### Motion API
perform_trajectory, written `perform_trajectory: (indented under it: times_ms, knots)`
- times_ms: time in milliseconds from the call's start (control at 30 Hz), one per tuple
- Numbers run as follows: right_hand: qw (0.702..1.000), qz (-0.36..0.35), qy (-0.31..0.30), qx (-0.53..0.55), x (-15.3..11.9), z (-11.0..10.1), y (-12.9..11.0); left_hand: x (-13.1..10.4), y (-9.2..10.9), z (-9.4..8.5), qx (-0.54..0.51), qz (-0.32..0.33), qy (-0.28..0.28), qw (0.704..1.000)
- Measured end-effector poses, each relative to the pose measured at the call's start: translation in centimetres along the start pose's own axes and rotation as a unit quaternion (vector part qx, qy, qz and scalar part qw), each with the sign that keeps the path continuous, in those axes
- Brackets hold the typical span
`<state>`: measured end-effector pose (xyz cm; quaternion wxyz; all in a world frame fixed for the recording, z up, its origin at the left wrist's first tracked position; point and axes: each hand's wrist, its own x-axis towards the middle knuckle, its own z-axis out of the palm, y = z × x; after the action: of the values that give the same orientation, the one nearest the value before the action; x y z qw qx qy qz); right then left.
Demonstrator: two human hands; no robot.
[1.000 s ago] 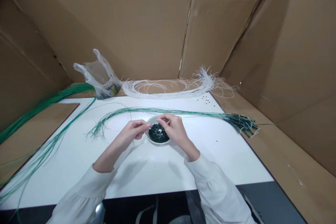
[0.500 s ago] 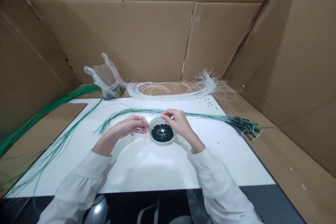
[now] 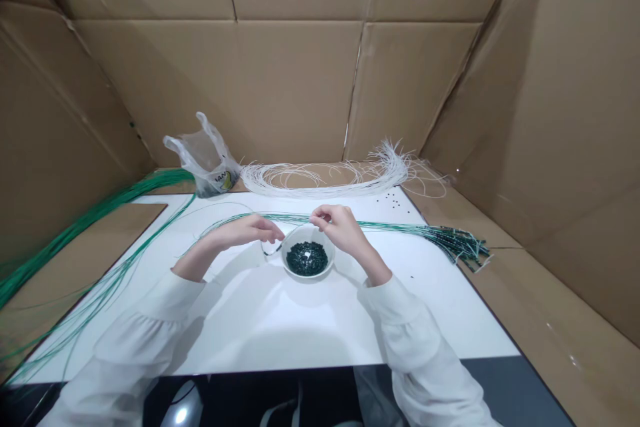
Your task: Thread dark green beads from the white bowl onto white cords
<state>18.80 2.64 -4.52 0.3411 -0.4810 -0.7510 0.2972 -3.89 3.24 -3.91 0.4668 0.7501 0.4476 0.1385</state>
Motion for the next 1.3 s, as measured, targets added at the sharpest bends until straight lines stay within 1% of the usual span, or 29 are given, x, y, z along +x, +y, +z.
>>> perform_trajectory:
  times_ms: [67,133,167,233,333,433,467,500,533,600,633,700,767,833,900,967,1067,1167,1200,1233,1300]
  knots:
    - [1.000,-0.006,0.001,0.007,0.1,0.5,0.2,0.4,0.8,0.6,0.009,0.025,0.039,0.999]
    - [1.000,-0.017,0.007,0.011,0.3,1.1,0.4,1.0,1.4,1.4,-0.006,0.055,0.081,0.995]
    - [1.000,-0.021,0.011,0.013,0.4,1.4,0.5,1.4,1.6,1.9,-0.025,0.072,0.089,0.993]
    - [0.999,-0.026,0.021,0.018,0.6,1.9,0.6,2.2,1.7,2.8,-0.082,0.092,0.085,0.989]
    - [0.999,-0.028,0.035,0.025,0.7,2.2,0.7,2.9,0.9,3.8,-0.165,0.069,0.100,0.979]
    - [0.998,-0.032,0.049,0.012,0.5,2.1,0.9,3.0,-0.3,3.9,-0.187,0.043,0.131,0.973]
    - [0.999,-0.030,0.039,-0.010,0.4,2.1,1.0,2.9,-0.7,3.9,-0.188,0.037,0.141,0.971]
    - [0.999,-0.024,0.014,-0.043,0.3,2.2,1.2,2.9,-1.1,3.8,-0.191,0.030,0.151,0.969]
    - [0.996,-0.013,-0.022,-0.084,0.1,2.3,1.5,2.8,-1.4,3.8,-0.196,0.021,0.161,0.967]
    - [0.981,0.001,-0.100,-0.165,-0.3,2.9,2.2,2.6,-1.9,3.9,-0.209,0.001,0.182,0.961]
    - [0.973,-0.005,-0.125,-0.197,-0.5,3.3,2.5,2.6,-2.1,4.0,-0.213,-0.007,0.190,0.958]
    - [0.961,-0.047,-0.136,-0.236,-0.9,4.2,3.2,2.5,-2.4,4.3,-0.220,-0.017,0.201,0.954]
    - [0.957,-0.087,-0.124,-0.248,-1.2,4.9,3.6,2.5,-2.7,4.7,-0.218,-0.014,0.210,0.953]
    - [0.961,-0.099,-0.101,-0.236,-1.3,5.3,3.7,2.4,-3.0,5.0,-0.206,-0.002,0.222,0.953]
    - [0.967,-0.084,-0.082,-0.224,-1.3,5.4,3.7,2.4,-3.1,5.2,-0.190,0.007,0.232,0.954]
    - [0.969,-0.058,-0.079,-0.225,-1.2,5.3,3.5,2.3,-3.1,5.4,-0.187,0.010,0.240,0.952]
    - [0.968,-0.021,-0.105,-0.228,-1.0,4.9,3.1,2.2,-2.8,5.5,-0.198,0.006,0.251,0.947]
    - [0.973,-0.005,-0.142,-0.182,-0.9,4.2,2.5,1.9,-2.3,5.5,-0.211,0.002,0.251,0.945]
    - [0.979,-0.003,-0.137,-0.151,-0.8,4.0,2.2,1.8,-2.2,5.5,-0.214,0.004,0.246,0.946]
    - [0.987,-0.001,-0.116,-0.112,-0.8,3.7,2.0,1.6,-2.0,5.5,-0.213,0.009,0.236,0.948]
    - [0.998,0.013,-0.055,-0.009,-0.6,3.4,1.5,1.4,-1.7,5.6,-0.199,0.026,0.209,0.957]
